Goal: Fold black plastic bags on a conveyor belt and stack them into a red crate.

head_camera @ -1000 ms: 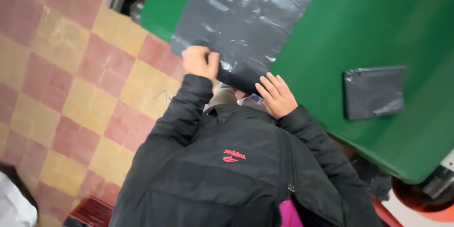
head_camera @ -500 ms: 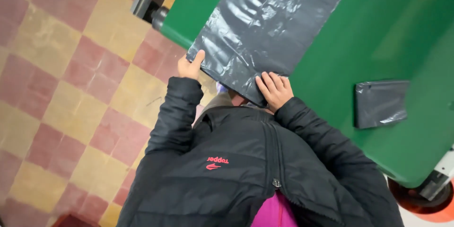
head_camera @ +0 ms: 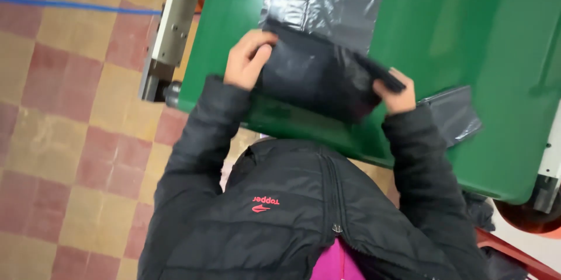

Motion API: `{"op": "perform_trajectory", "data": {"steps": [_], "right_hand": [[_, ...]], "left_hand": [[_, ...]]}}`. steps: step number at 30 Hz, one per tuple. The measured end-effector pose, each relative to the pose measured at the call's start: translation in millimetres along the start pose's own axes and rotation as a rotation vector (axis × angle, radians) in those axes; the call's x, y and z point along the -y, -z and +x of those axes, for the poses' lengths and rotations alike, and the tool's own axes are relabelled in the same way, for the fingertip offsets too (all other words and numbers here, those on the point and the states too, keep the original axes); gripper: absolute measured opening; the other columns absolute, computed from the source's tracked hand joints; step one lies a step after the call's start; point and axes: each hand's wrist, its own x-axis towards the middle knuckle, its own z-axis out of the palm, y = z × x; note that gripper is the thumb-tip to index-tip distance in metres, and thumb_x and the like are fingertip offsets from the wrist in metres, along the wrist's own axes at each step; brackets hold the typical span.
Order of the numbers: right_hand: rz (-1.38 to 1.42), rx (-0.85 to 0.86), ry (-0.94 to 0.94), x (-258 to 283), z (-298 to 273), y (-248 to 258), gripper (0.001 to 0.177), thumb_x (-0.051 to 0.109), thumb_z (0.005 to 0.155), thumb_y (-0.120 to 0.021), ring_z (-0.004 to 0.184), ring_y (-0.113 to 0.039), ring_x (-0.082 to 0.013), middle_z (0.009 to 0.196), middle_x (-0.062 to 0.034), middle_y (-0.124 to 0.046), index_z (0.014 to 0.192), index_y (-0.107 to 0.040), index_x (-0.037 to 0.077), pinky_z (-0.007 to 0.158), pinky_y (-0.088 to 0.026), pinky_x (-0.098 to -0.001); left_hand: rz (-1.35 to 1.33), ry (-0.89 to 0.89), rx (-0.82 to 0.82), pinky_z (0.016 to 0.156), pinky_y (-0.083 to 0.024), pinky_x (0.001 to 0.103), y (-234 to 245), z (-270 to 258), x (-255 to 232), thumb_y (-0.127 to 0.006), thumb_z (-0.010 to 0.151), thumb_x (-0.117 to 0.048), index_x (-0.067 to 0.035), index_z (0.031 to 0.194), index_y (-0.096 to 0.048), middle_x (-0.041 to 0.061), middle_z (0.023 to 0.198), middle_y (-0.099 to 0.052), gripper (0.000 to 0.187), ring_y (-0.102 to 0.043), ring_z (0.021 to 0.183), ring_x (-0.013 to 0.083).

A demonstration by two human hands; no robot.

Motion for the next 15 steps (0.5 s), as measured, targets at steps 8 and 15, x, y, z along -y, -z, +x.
{"op": "perform_trajectory", "data": {"steps": [8, 15], "right_hand": [[0.053, -0.385, -0.027, -96.2, 189.2, -19.8, 0.024, 0.011, 0.094, -0.076, 0.094, -0.067, -0.0141, 0.103, -0.0060, -0.075, 0.115, -0.072, -0.001, 0.089, -0.055, -0.0312], [-0.604, -0.290, 0.287, -82.0, 221.3, -11.6, 0.062, 0.024, 0.080, -0.087, 0.116, -0.052, -0.0390, 0.128, -0.0185, -0.060, 0.131, -0.061, 0.000, 0.101, -0.046, -0.0479]], "left_hand": [[0.329, -0.087, -0.095, 0.091, -0.053, 0.039, -40.4, 144.3, 184.6, -0.072, 0.094, -0.012, -0.005, 0.119, -0.064, 0.014, 0.114, -0.064, 0.028, -0.065, 0.105, 0.0351], [0.604, 0.022, -0.024, 0.092, -0.050, 0.044, -48.6, 146.1, 220.7, -0.076, 0.088, -0.016, -0.006, 0.124, -0.060, 0.016, 0.117, -0.058, 0.040, -0.060, 0.108, 0.0382]]}}
